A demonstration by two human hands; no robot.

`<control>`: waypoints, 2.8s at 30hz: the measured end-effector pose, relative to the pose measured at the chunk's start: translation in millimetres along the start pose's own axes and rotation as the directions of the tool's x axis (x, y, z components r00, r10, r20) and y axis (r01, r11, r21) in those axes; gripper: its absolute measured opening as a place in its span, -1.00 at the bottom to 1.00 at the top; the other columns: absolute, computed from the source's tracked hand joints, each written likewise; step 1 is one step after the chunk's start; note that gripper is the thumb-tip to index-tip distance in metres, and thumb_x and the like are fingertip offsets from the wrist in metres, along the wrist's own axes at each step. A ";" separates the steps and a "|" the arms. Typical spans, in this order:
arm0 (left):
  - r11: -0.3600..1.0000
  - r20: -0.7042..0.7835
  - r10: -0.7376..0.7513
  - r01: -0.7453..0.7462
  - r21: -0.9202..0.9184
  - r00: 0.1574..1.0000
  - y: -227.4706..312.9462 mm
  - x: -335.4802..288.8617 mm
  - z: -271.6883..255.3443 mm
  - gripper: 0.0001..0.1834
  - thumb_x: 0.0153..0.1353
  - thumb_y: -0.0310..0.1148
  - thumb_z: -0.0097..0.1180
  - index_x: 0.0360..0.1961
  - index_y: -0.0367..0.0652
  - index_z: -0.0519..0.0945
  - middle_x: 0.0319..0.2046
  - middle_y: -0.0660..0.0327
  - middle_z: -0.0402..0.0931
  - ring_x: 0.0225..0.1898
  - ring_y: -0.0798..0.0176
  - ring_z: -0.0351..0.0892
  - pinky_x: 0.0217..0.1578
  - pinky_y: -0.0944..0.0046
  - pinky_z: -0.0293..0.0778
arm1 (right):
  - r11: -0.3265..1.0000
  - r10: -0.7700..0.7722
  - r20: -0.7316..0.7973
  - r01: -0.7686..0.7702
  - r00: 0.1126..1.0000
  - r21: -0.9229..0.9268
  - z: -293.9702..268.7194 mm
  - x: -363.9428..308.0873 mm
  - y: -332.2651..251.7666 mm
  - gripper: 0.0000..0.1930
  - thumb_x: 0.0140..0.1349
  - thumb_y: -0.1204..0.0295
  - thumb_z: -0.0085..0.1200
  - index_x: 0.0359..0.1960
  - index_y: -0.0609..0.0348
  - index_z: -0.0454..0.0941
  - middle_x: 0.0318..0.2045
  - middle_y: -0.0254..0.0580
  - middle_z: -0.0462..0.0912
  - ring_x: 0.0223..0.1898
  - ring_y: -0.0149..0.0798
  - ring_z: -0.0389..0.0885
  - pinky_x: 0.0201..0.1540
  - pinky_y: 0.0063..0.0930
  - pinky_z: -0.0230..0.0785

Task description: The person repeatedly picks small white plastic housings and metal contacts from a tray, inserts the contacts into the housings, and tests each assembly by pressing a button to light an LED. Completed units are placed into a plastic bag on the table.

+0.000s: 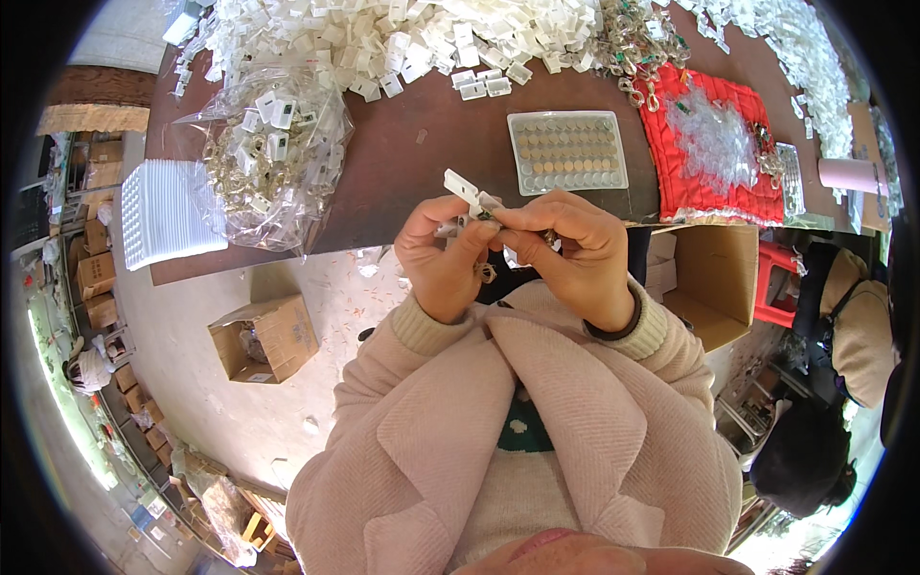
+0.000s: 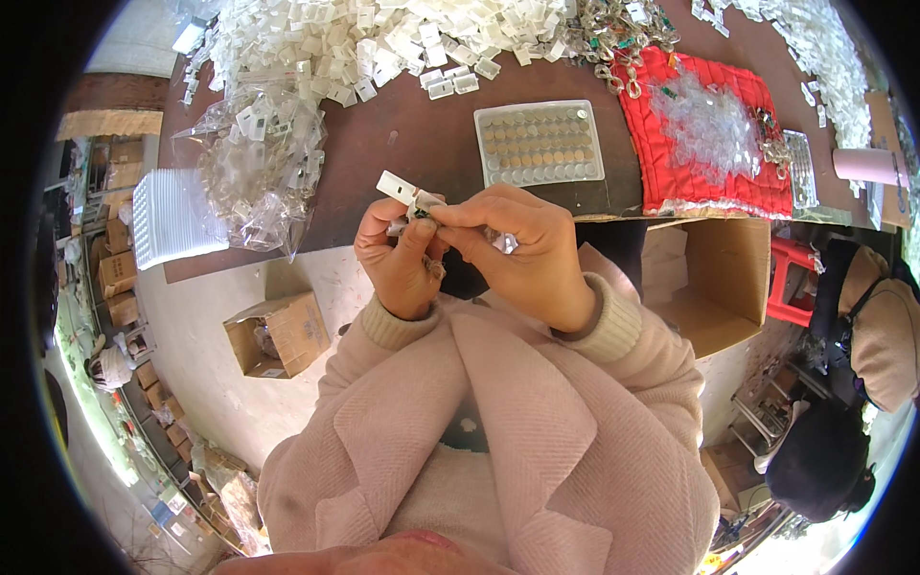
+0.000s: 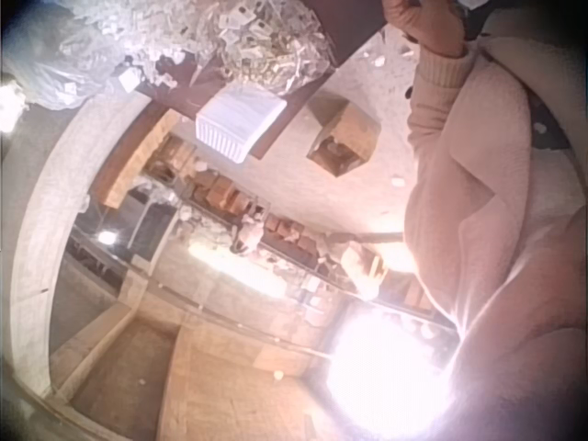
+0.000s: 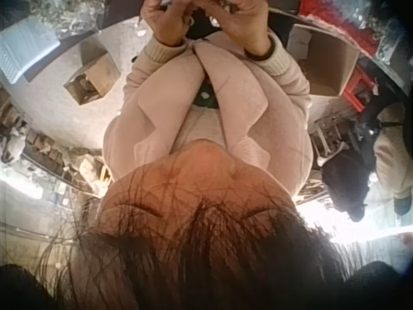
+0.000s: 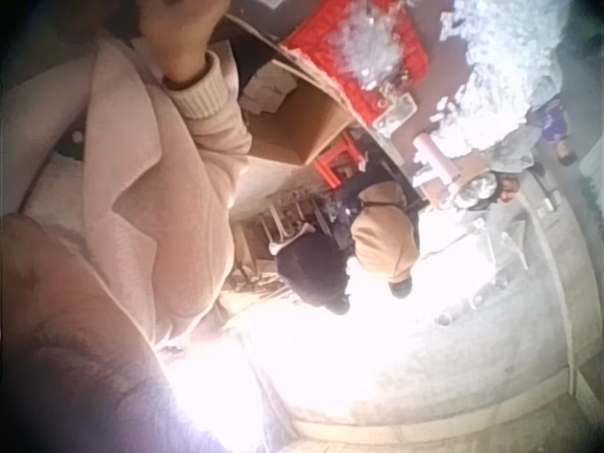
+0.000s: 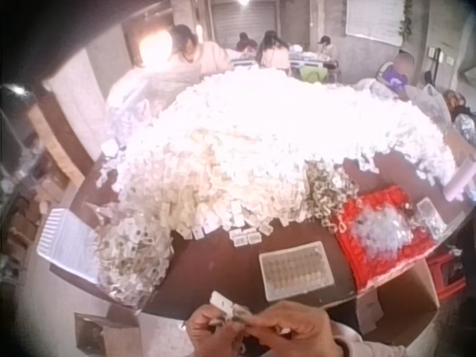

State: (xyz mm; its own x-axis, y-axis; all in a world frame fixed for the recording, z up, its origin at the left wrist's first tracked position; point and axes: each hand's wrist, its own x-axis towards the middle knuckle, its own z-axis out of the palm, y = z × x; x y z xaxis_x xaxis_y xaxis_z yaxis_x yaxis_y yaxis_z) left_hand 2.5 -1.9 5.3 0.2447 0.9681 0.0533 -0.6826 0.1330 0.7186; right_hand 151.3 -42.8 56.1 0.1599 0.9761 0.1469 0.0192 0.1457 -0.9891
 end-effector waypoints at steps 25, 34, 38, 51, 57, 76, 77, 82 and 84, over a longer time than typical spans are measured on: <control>0.983 -0.042 0.138 -0.132 0.129 0.990 -5.0 -8.1 10.7 -0.76 0.28 -0.64 0.20 -0.07 -0.18 0.52 -0.18 0.03 0.66 -0.39 0.37 0.60 -0.44 0.46 0.51 | 0.991 0.136 -0.049 -0.135 0.989 0.026 2.8 6.9 -15.1 -0.80 0.18 0.72 0.19 -0.24 0.23 0.46 -0.37 -0.35 0.60 -0.43 -0.60 0.54 -0.41 -0.71 0.35; 0.989 -0.129 -0.118 0.105 -0.107 0.985 -3.2 -8.8 8.2 -0.83 0.34 -0.52 0.18 -0.07 -0.13 0.53 -0.23 0.11 0.66 -0.44 0.45 0.56 -0.47 0.48 0.49 | 0.990 0.073 0.003 -0.073 0.997 0.117 6.3 1.5 7.5 -0.75 0.19 0.69 0.26 -0.16 0.25 0.48 -0.37 -0.29 0.65 -0.40 -0.51 0.60 -0.34 -0.64 0.44; 0.956 -0.115 -0.259 0.237 -0.174 0.959 -7.9 -10.9 3.7 -0.82 0.34 -0.52 0.19 -0.06 -0.13 0.54 -0.24 0.12 0.65 -0.44 0.44 0.55 -0.42 0.45 0.51 | 0.980 -0.077 -0.032 0.069 0.997 -0.189 4.3 -9.9 15.7 -0.78 0.19 0.69 0.26 -0.13 0.28 0.60 -0.30 -0.26 0.71 -0.28 -0.47 0.66 -0.18 -0.57 0.49; 0.931 -0.116 -0.347 0.327 -0.163 0.931 -12.8 -4.2 -8.0 -0.82 0.32 -0.53 0.21 -0.08 -0.17 0.55 -0.16 -0.08 0.68 -0.46 0.36 0.58 -0.46 0.44 0.50 | 0.641 -0.317 -0.034 0.188 0.948 -0.744 -55.1 20.2 56.9 -0.80 0.11 0.63 0.30 -0.22 0.13 0.73 -0.30 -0.17 0.70 -0.31 -0.14 0.70 -0.27 -0.37 0.54; 0.927 -0.115 -0.352 0.328 -0.182 0.929 -9.9 -2.0 -8.1 -0.82 0.32 -0.52 0.22 -0.08 -0.17 0.55 -0.16 -0.09 0.68 -0.46 0.36 0.58 -0.44 0.44 0.52 | 0.562 -0.289 -0.002 0.168 0.957 -0.810 -47.9 29.0 59.2 -0.80 0.09 0.57 0.31 -0.23 0.03 0.73 -0.31 -0.22 0.69 -0.33 -0.10 0.68 -0.30 -0.32 0.53; 0.952 -0.077 -0.290 0.279 -0.126 0.954 -10.0 -1.3 0.1 -0.77 0.30 -0.58 0.21 -0.02 -0.25 0.59 -0.30 0.16 0.63 -0.42 0.35 0.59 -0.46 0.46 0.50 | 0.721 -0.368 0.126 0.368 0.921 -0.588 -14.1 16.3 13.2 -0.79 0.12 0.63 0.20 -0.19 0.16 0.65 -0.26 -0.13 0.59 -0.32 -0.10 0.63 -0.32 -0.38 0.51; 0.948 -0.070 -0.295 0.283 -0.143 0.953 -9.1 -1.6 0.3 -0.77 0.29 -0.58 0.22 -0.03 -0.25 0.59 -0.30 0.16 0.64 -0.42 0.35 0.60 -0.46 0.46 0.51 | 0.728 -0.350 0.150 0.369 0.925 -0.578 -14.1 15.4 11.4 -0.76 0.08 0.65 0.20 -0.18 0.19 0.64 -0.23 -0.12 0.60 -0.32 -0.12 0.64 -0.31 -0.40 0.51; 0.937 -0.072 -0.324 0.311 -0.157 0.943 -6.4 -3.0 0.6 -0.77 0.28 -0.60 0.23 -0.04 -0.26 0.60 -0.29 0.14 0.65 -0.44 0.36 0.61 -0.48 0.47 0.52 | 0.758 -0.359 0.124 0.367 0.925 -0.540 -14.7 17.8 9.2 -0.75 0.09 0.64 0.19 -0.15 0.22 0.65 -0.24 -0.12 0.60 -0.32 -0.11 0.64 -0.30 -0.40 0.52; 0.926 -0.066 -0.356 0.343 -0.159 0.932 -6.1 -3.1 0.5 -0.77 0.27 -0.60 0.23 -0.04 -0.27 0.61 -0.30 0.14 0.65 -0.45 0.36 0.61 -0.48 0.48 0.52 | 0.745 -0.394 0.141 0.406 0.908 -0.530 -14.6 19.1 9.6 -0.75 0.10 0.66 0.18 -0.15 0.22 0.65 -0.27 -0.12 0.61 -0.31 -0.09 0.64 -0.29 -0.38 0.52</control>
State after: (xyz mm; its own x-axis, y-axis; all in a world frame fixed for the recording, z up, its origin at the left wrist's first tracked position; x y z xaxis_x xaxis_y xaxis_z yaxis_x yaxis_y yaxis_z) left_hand 6.2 -5.8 1.1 0.4256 0.8690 -0.2525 -0.6578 0.4887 0.5731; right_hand 168.9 -25.1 49.4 -0.0019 0.8518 0.5238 0.6023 0.4191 -0.6794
